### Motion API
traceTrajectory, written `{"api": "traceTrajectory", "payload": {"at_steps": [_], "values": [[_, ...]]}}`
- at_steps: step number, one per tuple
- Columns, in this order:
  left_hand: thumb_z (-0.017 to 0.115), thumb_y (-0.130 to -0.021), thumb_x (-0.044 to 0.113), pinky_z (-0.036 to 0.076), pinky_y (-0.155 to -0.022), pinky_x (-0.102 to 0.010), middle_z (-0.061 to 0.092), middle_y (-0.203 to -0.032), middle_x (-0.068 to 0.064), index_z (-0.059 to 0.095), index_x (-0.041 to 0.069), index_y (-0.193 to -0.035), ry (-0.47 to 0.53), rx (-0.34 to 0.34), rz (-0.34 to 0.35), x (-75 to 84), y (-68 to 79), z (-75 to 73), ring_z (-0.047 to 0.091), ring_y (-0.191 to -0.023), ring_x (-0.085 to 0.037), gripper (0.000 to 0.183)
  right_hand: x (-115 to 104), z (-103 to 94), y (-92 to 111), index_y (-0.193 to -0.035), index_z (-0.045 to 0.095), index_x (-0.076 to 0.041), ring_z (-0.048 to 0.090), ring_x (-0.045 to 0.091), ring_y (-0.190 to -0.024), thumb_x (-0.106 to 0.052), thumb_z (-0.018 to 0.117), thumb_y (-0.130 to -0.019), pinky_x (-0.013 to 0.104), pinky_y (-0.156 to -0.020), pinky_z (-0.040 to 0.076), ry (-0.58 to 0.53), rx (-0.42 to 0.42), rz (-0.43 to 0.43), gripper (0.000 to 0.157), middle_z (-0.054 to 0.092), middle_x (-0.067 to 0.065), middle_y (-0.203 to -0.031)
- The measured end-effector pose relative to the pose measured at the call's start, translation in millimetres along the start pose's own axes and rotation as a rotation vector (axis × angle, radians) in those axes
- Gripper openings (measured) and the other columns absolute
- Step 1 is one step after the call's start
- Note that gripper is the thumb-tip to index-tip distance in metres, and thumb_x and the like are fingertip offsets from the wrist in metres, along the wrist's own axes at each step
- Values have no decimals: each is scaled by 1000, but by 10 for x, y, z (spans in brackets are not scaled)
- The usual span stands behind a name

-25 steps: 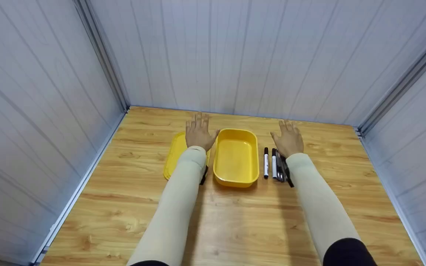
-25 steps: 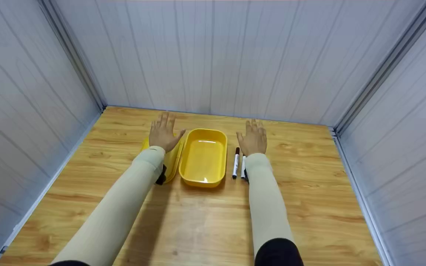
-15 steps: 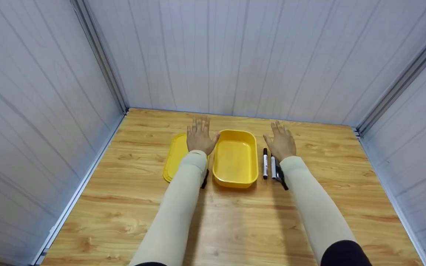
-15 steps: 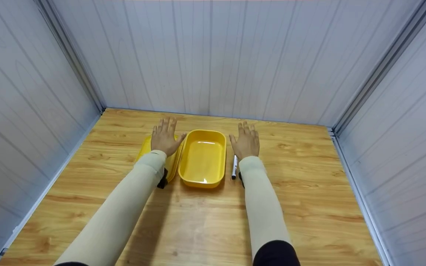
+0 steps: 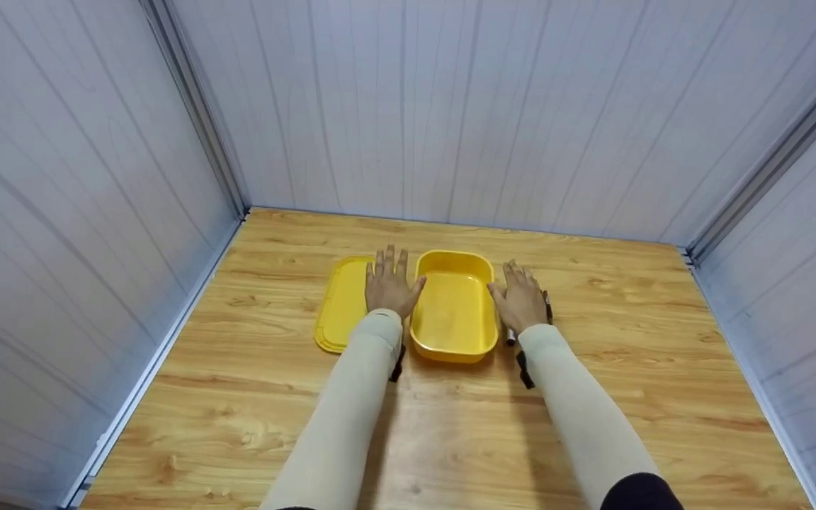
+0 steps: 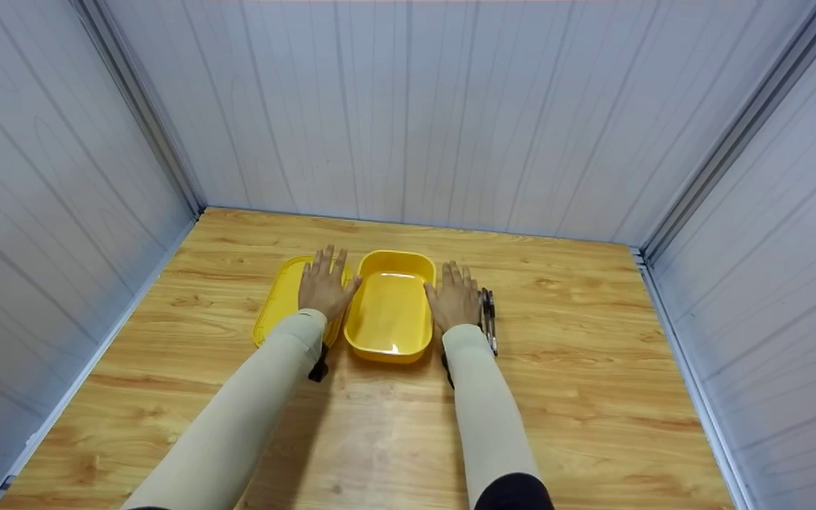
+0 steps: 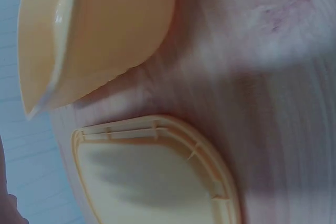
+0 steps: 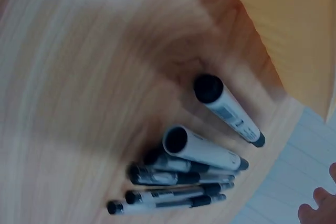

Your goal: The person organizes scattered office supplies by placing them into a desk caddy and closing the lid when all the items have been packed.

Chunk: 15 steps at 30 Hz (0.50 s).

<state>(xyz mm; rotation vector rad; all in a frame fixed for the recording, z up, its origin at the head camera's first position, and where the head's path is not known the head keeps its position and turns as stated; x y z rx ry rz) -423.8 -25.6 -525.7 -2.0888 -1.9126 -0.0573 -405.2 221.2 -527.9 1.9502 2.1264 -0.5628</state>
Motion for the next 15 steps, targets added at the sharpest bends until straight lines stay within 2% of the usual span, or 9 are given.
{"api": "traceTrajectory", "payload": {"at_steps": [5,10,15], "values": [[35,-89,60,10,-108,-47,11,-152,-6,18,23,-147,-21,-17,9,19,81,141,9,-137,-26,71,14,132,54,-145,23,-8,14,33,-135,-49,34,-95,49,-107,10,-13,-11,8,66,21,10,-149],[37,-90,58,11,-108,-47,12,-151,-6,20,22,-147,-10,-40,26,45,154,220,11,-137,-27,70,15,240,112,-144,28,-7,19,34,-133,-42,41,-95,52,-105,14,-1,22,-1,61,26,10,-147],[43,-89,55,11,-108,-47,13,-151,-6,22,20,-147,16,-56,37,51,199,260,12,-136,-28,71,-3,269,164,-142,32,-8,22,35,-132,-32,48,-94,55,-103,18,12,56,-27,56,29,8,-146]]}}
Point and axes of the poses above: each hand's wrist, its own y-axis away from the middle knuckle, its own z-axis out of the palm, x = y × z, the point moved 7 cm from there along -y, towards the middle knuckle
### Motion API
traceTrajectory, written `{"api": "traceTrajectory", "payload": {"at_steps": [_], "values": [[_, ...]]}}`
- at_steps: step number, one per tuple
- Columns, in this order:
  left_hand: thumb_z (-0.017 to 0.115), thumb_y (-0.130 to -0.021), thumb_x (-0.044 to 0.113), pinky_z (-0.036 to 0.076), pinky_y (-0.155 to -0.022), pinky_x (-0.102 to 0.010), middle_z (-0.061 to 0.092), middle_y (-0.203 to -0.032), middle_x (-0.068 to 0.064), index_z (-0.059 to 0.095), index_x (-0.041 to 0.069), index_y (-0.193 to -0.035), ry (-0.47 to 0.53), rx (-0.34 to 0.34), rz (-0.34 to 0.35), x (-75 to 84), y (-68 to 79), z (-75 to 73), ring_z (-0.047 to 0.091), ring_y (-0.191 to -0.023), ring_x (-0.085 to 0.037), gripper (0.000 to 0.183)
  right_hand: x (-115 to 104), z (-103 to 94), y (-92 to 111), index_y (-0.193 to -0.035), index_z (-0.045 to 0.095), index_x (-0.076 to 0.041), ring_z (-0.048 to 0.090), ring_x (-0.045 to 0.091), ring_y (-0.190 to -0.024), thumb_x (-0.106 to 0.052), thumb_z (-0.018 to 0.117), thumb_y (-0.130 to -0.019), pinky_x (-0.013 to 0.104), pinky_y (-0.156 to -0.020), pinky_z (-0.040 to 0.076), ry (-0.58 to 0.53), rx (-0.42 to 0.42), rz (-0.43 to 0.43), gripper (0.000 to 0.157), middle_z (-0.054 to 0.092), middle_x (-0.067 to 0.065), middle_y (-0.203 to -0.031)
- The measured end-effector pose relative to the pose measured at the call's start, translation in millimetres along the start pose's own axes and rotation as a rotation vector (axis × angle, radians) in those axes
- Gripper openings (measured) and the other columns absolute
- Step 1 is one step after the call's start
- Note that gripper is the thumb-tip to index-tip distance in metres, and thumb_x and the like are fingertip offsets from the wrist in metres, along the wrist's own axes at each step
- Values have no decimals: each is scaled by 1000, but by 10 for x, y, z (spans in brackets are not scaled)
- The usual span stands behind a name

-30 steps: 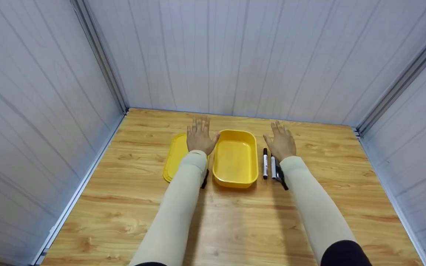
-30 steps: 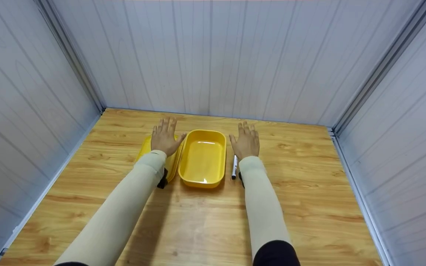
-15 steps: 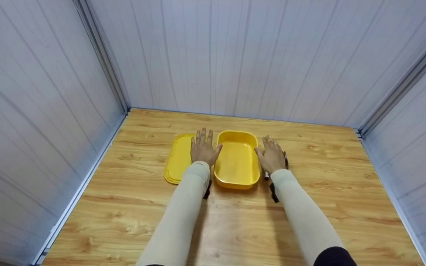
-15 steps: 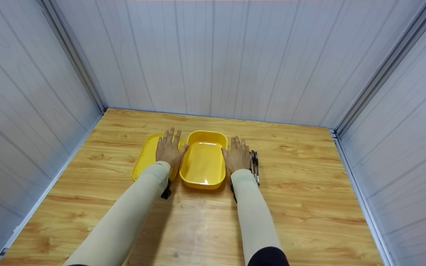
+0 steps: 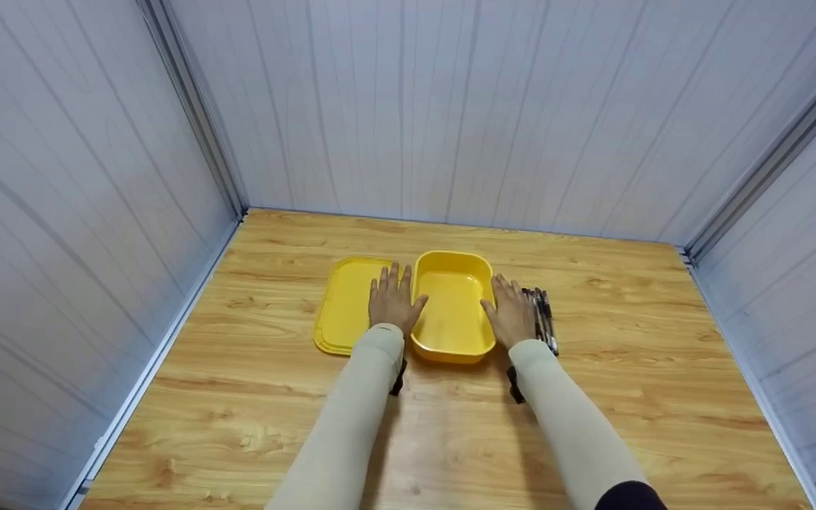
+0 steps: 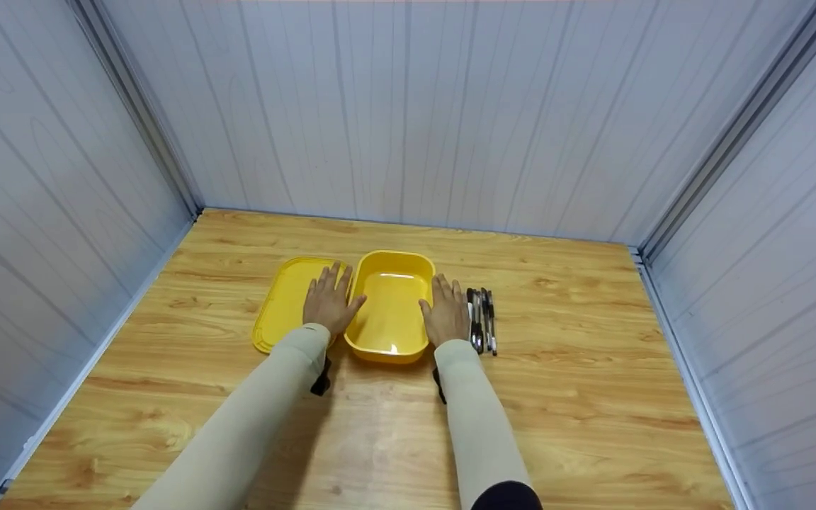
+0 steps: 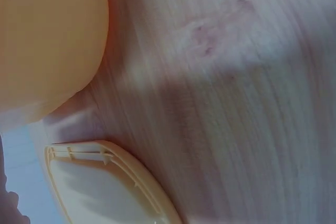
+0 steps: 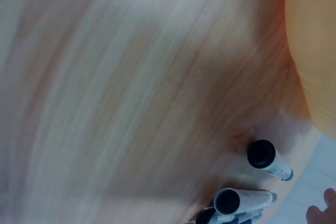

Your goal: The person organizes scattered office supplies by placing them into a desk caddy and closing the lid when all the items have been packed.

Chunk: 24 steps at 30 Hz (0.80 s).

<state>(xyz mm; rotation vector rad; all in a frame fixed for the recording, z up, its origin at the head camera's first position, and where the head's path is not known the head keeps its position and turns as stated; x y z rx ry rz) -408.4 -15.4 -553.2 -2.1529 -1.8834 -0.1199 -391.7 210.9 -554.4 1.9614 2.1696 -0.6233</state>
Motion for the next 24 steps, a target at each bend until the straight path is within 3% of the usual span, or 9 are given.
{"api": "traceTrajectory", "payload": {"at_steps": [7,11,17,24], "values": [[49,-88,53,15,-107,-45,19,-150,-7,18,21,-147,21,0,24,-17,-5,11,18,-135,-27,74,-44,25,16,-141,34,-8,24,32,-132,-28,46,-95,53,-103,20,-43,4,7,51,29,6,-146],[53,-88,48,24,-104,-43,30,-145,-8,23,17,-146,63,10,35,-9,15,4,29,-130,-27,72,-57,53,37,-141,34,-8,25,31,-132,-28,43,-96,52,-104,19,-52,3,9,50,29,5,-146],[54,-90,41,43,-88,-40,47,-129,-8,34,13,-142,235,18,3,9,64,52,49,-110,-25,63,-25,41,83,-139,38,-5,31,33,-129,-23,47,-95,49,-104,23,-77,47,6,48,35,8,-143],[52,-93,30,45,-75,-38,54,-108,-10,41,11,-139,443,48,-37,23,81,59,55,-87,-23,51,17,-8,63,-139,38,-7,33,31,-128,-20,50,-94,44,-105,23,-142,66,23,49,39,9,-140]]}}
Point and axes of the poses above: each hand's wrist, its own y-axis away from the middle knuckle, its own z-axis out of the palm, x = y × z, the point moved 7 cm from there along -y, towards the middle knuckle
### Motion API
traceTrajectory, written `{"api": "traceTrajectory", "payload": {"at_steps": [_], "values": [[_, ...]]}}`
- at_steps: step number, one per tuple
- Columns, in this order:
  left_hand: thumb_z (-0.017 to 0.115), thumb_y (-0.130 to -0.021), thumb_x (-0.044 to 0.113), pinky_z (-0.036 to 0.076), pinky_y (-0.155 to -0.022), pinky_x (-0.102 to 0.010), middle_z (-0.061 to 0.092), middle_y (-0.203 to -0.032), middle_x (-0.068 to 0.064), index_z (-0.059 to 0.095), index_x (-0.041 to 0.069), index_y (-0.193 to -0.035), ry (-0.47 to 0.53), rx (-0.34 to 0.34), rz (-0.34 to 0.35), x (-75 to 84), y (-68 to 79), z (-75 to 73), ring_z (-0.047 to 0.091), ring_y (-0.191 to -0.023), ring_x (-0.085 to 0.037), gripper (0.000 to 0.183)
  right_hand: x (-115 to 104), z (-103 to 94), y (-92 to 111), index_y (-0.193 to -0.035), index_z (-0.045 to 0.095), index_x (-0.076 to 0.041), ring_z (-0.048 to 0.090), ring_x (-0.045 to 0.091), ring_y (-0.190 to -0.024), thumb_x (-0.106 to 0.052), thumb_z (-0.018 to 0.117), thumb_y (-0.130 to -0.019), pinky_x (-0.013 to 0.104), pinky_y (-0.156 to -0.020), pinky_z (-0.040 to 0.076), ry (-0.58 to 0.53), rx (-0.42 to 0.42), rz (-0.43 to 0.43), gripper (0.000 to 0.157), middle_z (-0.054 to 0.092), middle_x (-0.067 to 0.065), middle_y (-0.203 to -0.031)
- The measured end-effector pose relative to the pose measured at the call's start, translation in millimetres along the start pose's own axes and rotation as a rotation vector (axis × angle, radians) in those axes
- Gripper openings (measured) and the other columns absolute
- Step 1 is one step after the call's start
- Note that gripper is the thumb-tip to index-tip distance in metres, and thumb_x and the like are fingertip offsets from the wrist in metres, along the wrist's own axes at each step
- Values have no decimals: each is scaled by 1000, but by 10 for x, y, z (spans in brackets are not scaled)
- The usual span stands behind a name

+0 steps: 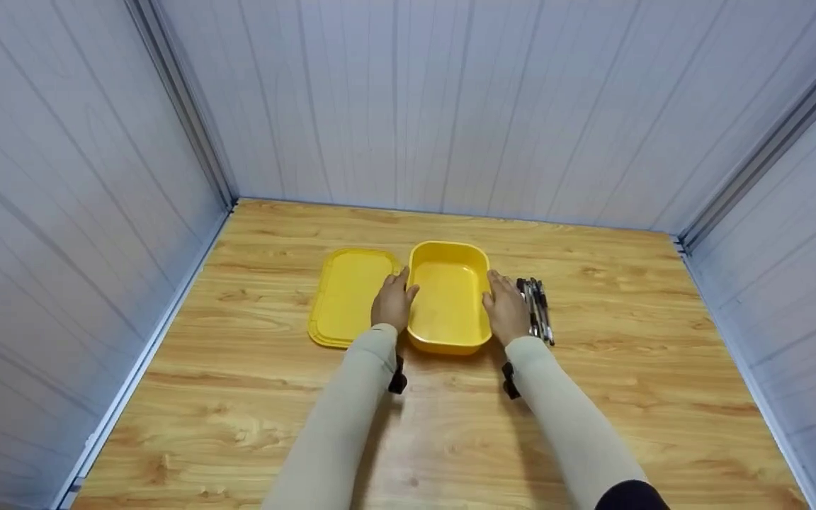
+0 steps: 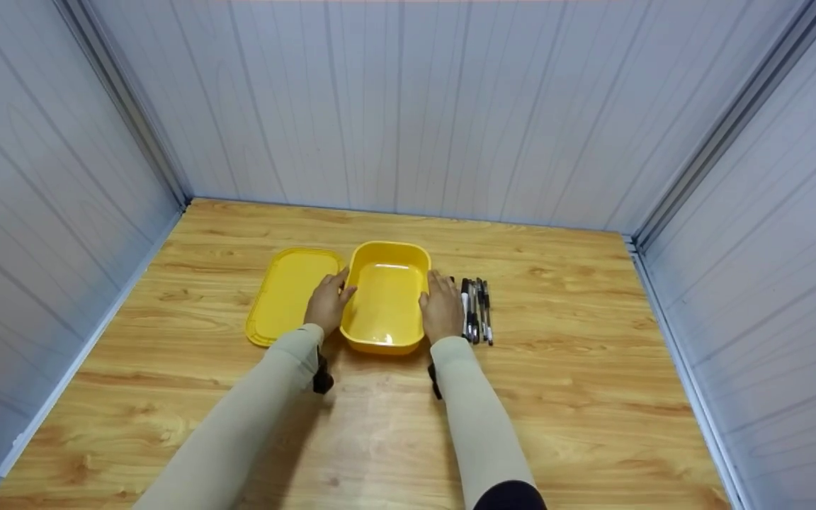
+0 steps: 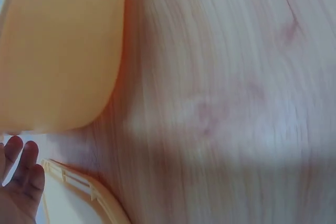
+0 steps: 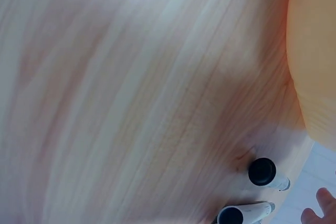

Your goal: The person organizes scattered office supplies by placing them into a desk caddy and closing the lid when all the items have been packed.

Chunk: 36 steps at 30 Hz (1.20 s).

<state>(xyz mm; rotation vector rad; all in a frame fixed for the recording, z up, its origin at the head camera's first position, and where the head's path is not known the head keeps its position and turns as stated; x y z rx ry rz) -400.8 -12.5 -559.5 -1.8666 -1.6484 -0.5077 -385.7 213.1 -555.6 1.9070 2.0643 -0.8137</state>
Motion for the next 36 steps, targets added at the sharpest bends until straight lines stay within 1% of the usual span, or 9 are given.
{"api": "traceTrajectory", "payload": {"at_steps": [4,8,11,15,21,25,29,33,36], "values": [[52,-93,22,42,-68,-35,54,-91,-9,44,11,-137,179,16,-59,-29,-34,10,49,-75,-21,46,6,-15,-23,-140,37,-7,30,30,-130,-19,49,-94,42,-107,19,-49,-16,34,49,37,7,-141],[55,-92,18,40,-67,-29,55,-82,-6,48,14,-134,428,0,-203,-84,-57,15,47,-74,-18,43,5,-14,-45,-141,35,-7,31,32,-129,-16,49,-94,44,-106,20,-93,-20,47,50,38,10,-141],[58,-90,17,43,-69,-25,58,-86,-4,50,18,-133,600,-36,-331,-120,-63,4,51,-79,-15,43,-1,-13,-62,-140,36,-7,31,32,-128,-14,49,-93,44,-106,21,-119,-1,48,49,39,11,-140],[62,-88,14,48,-73,-27,60,-96,-7,52,19,-131,739,-93,-420,-149,-64,-25,56,-90,-21,45,-25,-21,-52,-139,39,-6,33,32,-127,-12,50,-93,44,-105,24,-154,26,53,47,40,11,-139],[63,-86,12,49,-59,-26,62,-97,-9,51,18,-132,716,-176,-414,-185,-54,-63,59,-92,-31,48,-57,-10,-15,-138,41,-8,44,28,-118,-15,52,-93,41,-98,35,-155,39,79,47,47,13,-131],[63,-81,9,47,-52,-23,63,-91,-7,53,18,-130,693,-175,-418,-206,-60,-83,59,-73,-22,51,-69,-22,-22,-136,44,-9,48,28,-112,-19,55,-92,40,-93,40,-141,54,79,46,50,14,-126],[61,-76,9,47,-52,-26,63,-88,-5,55,21,-129,676,-178,-433,-216,-57,-75,52,-58,-13,55,-31,-108,-48,-133,48,-7,52,28,-99,-20,53,-93,40,-83,45,-164,112,84,42,56,15,-112],[61,-78,9,49,-55,-28,63,-90,-6,54,21,-130,681,-191,-440,-216,-47,-43,52,-59,-12,54,99,-196,-62,-129,52,-5,53,27,-97,-20,53,-93,39,-82,44,-161,142,156,39,55,15,-109],[61,-78,9,49,-55,-27,62,-91,-6,54,21,-130,679,-188,-440,-215,-41,-30,52,-61,-12,53,203,-198,-47,-125,54,-1,54,28,-96,-20,56,-91,39,-81,46,-128,110,198,39,55,17,-109]]}}
Point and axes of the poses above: each hand's wrist, its own y-axis away from the middle knuckle, its own z-axis out of the palm, x = y × z, the point moved 7 cm from there along -y, towards the middle knuckle
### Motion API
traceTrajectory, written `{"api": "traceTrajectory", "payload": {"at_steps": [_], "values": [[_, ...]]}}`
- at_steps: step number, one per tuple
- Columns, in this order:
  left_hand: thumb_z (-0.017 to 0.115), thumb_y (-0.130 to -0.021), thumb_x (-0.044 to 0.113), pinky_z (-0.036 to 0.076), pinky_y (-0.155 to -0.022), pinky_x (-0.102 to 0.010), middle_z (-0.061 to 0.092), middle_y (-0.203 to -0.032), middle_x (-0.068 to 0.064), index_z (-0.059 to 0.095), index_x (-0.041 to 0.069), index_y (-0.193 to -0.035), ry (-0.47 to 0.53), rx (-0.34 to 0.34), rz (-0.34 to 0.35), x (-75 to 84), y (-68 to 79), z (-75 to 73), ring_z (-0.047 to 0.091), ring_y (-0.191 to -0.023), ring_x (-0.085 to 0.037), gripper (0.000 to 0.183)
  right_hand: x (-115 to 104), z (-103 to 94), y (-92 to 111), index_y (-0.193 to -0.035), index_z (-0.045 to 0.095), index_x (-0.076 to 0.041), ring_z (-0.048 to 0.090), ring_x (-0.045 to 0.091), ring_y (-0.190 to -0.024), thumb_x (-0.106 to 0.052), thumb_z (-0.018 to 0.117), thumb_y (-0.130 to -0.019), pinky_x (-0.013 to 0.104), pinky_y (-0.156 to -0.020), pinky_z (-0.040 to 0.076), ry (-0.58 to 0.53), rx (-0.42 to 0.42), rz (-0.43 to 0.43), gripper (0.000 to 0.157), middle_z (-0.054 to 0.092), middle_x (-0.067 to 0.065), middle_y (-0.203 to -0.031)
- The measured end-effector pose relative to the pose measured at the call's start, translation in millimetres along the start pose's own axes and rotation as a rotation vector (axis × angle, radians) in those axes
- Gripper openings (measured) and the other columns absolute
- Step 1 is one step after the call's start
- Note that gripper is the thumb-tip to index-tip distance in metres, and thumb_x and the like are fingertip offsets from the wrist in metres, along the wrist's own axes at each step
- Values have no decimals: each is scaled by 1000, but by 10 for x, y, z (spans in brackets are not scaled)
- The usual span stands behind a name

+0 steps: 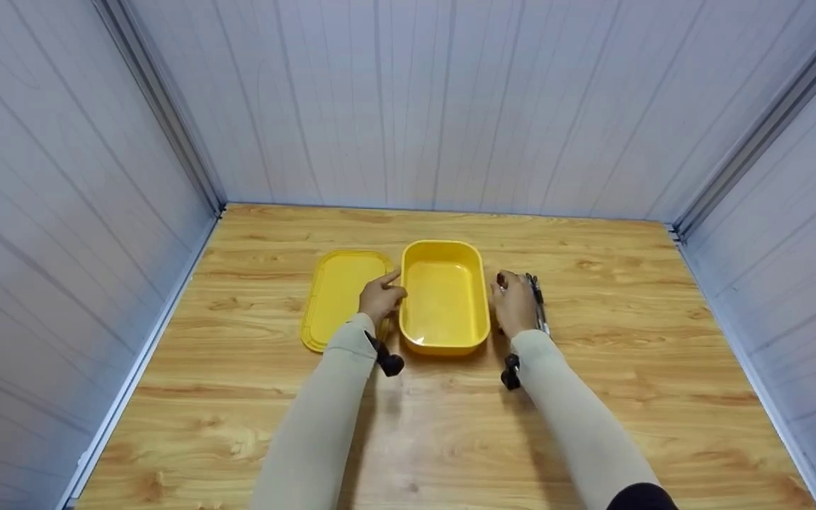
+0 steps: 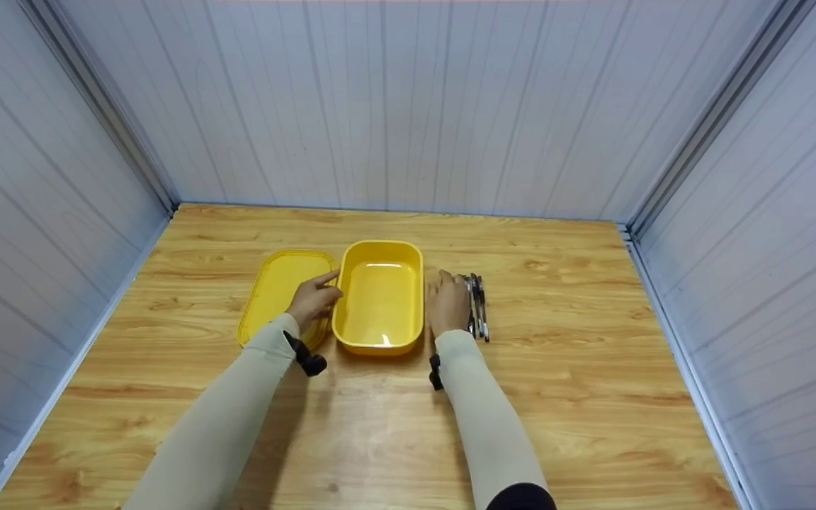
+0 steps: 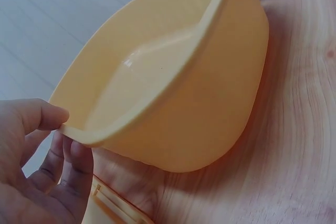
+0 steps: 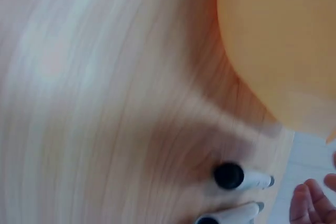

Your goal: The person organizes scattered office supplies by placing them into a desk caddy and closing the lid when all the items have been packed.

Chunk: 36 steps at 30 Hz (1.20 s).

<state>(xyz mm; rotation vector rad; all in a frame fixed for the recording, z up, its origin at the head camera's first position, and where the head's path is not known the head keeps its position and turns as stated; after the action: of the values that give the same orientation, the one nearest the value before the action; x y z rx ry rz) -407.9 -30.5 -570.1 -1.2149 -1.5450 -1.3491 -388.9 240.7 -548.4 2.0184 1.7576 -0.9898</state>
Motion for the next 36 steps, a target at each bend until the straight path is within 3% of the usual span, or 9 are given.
{"api": "traceTrajectory", "payload": {"at_steps": [9,13,22,25,28,30,32,36], "values": [[60,-78,7,47,-53,-24,59,-83,-5,53,21,-130,41,10,6,-37,-12,10,50,-60,-11,55,252,98,50,-121,57,3,56,30,-95,-11,68,-82,41,-81,46,115,-84,16,42,60,20,-107],[60,-77,5,45,-52,-22,61,-85,-5,53,19,-130,51,10,18,-43,-17,9,49,-59,-11,55,248,130,83,-121,57,1,58,33,-90,-12,69,-80,43,-76,48,162,-92,-3,44,59,21,-107],[60,-76,4,45,-51,-26,58,-80,-3,53,20,-131,146,10,3,-134,-78,66,49,-56,-11,57,185,152,88,-111,62,6,56,38,-95,-7,69,-78,45,-80,46,220,-81,-92,37,60,26,-100],[62,-74,5,45,-48,-25,57,-78,-3,54,24,-129,191,-10,21,-344,-334,108,48,-54,-9,59,189,158,85,-110,63,6,56,38,-94,-6,68,-77,46,-81,45,217,-73,-100,35,61,25,-100],[65,-73,7,51,-54,-29,60,-84,-7,56,29,-126,219,-31,26,-546,-578,136,56,-59,-14,58,192,160,87,-111,63,6,55,38,-95,-5,68,-77,46,-82,45,209,-71,-100,36,61,25,-100],[65,-73,8,53,-58,-33,62,-89,-9,55,29,-127,228,-45,30,-615,-650,145,60,-65,-17,59,189,158,88,-110,63,6,56,38,-94,-5,68,-77,46,-81,45,205,-70,-102,35,61,25,-99],[63,-75,9,53,-60,-33,62,-92,-10,53,27,-129,214,-45,41,-587,-626,141,62,-68,-18,58,184,154,86,-107,64,7,56,38,-92,-5,69,-76,46,-80,45,204,-65,-112,33,62,24,-96],[59,-79,9,52,-59,-31,63,-91,-11,49,21,-134,167,-21,43,-318,-289,95,61,-67,-17,57,184,152,82,-98,66,6,57,37,-85,-3,69,-75,46,-74,45,193,-60,-127,25,63,22,-86]]}}
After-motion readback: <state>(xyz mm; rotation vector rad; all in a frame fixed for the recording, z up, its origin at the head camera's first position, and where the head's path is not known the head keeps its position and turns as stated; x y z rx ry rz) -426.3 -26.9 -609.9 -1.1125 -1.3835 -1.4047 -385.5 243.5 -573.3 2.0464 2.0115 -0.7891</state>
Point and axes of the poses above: each hand's wrist, its own y-axis away from the middle knuckle, its own z-axis out of the palm, x = y × z, the point moved 7 cm from there along -y, towards the middle knuckle
